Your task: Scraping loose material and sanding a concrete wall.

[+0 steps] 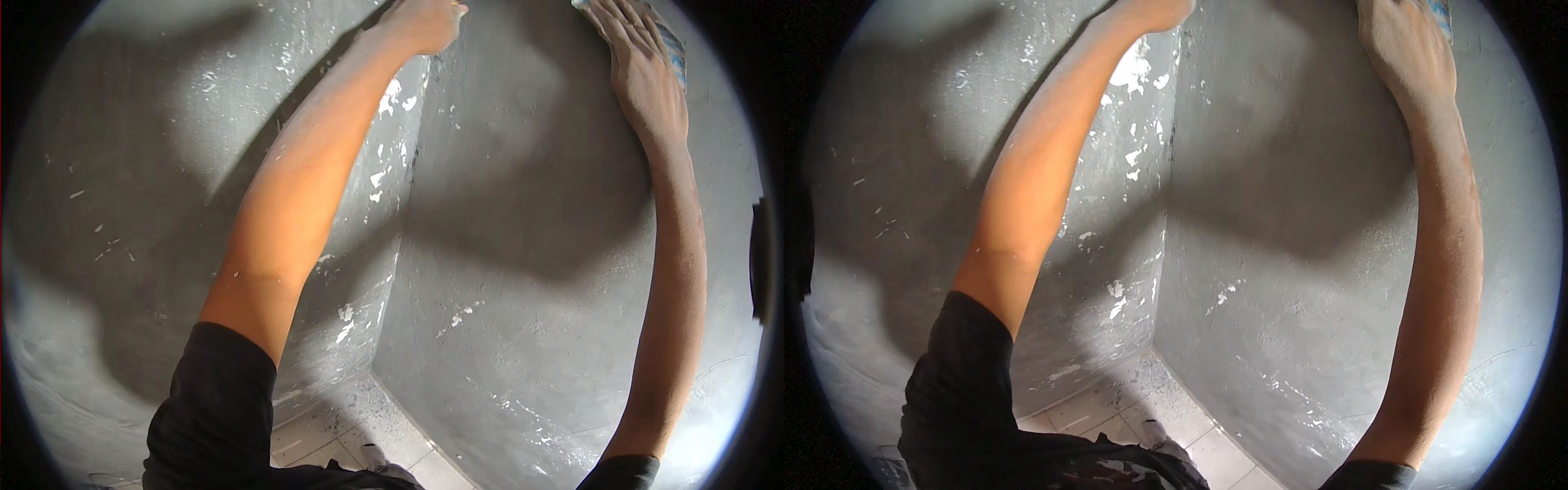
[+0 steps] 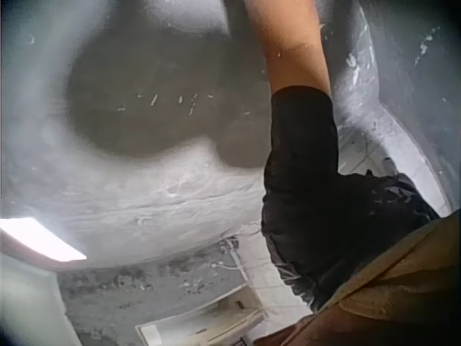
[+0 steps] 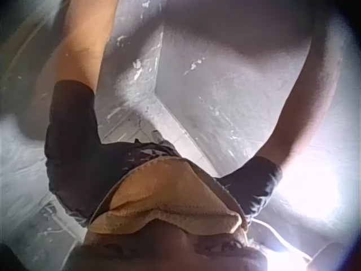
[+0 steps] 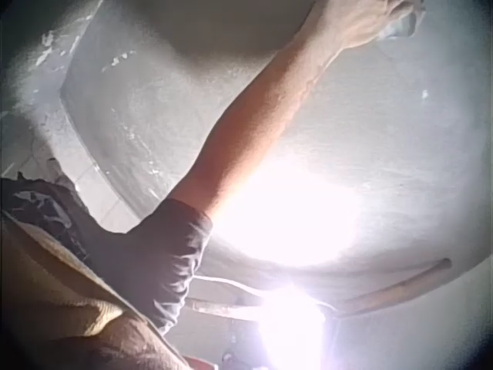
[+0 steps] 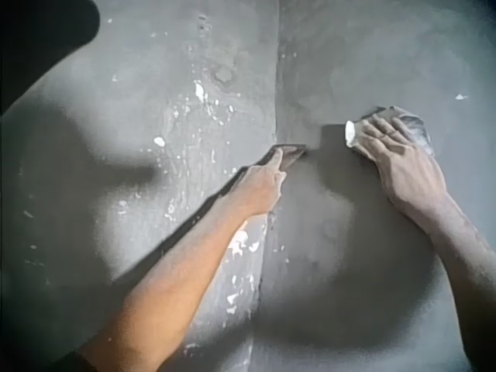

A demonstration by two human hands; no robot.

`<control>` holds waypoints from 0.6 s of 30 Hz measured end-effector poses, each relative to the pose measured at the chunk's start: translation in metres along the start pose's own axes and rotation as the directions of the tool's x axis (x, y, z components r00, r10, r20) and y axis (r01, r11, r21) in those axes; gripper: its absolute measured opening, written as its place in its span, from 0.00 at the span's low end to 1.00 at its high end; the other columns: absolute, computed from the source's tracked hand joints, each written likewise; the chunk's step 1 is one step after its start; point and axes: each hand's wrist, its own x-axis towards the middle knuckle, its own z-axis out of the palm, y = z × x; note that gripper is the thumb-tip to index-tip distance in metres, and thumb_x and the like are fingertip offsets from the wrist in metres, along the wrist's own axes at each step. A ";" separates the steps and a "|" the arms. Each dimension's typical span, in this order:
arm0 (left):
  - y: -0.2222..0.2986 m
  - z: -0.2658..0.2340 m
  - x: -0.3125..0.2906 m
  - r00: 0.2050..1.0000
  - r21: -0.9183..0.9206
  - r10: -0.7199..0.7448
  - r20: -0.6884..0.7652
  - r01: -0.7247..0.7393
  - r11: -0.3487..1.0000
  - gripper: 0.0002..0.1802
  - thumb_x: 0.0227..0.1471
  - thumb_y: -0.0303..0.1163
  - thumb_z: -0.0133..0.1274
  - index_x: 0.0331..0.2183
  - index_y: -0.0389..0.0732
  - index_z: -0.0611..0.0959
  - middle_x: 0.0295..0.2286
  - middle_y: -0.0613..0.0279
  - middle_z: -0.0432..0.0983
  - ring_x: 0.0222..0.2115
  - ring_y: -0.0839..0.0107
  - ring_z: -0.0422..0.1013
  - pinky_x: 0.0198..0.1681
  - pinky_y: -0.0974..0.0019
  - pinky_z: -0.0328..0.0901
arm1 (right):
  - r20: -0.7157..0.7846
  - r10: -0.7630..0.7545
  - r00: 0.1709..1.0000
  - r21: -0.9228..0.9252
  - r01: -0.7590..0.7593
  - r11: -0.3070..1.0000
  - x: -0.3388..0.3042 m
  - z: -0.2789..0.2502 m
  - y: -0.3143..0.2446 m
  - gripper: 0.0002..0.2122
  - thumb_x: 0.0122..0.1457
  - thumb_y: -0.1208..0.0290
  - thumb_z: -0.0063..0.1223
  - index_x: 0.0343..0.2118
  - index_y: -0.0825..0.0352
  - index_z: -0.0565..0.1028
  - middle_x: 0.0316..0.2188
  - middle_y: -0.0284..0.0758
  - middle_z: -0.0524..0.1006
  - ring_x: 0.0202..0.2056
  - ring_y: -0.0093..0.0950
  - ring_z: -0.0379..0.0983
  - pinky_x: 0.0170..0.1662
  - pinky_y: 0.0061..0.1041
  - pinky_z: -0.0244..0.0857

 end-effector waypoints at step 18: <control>-0.033 0.088 -0.282 0.962 -0.453 -0.109 0.249 0.215 0.865 0.30 0.61 0.37 0.45 0.61 0.37 0.60 0.44 0.32 0.71 0.42 0.36 0.70 0.45 0.46 0.65 | 0.085 0.080 0.993 -0.021 -0.079 0.997 0.001 -0.012 -0.009 0.18 0.62 0.71 0.37 0.52 0.66 0.72 0.57 0.39 0.69 0.63 0.34 0.57 0.68 0.35 0.45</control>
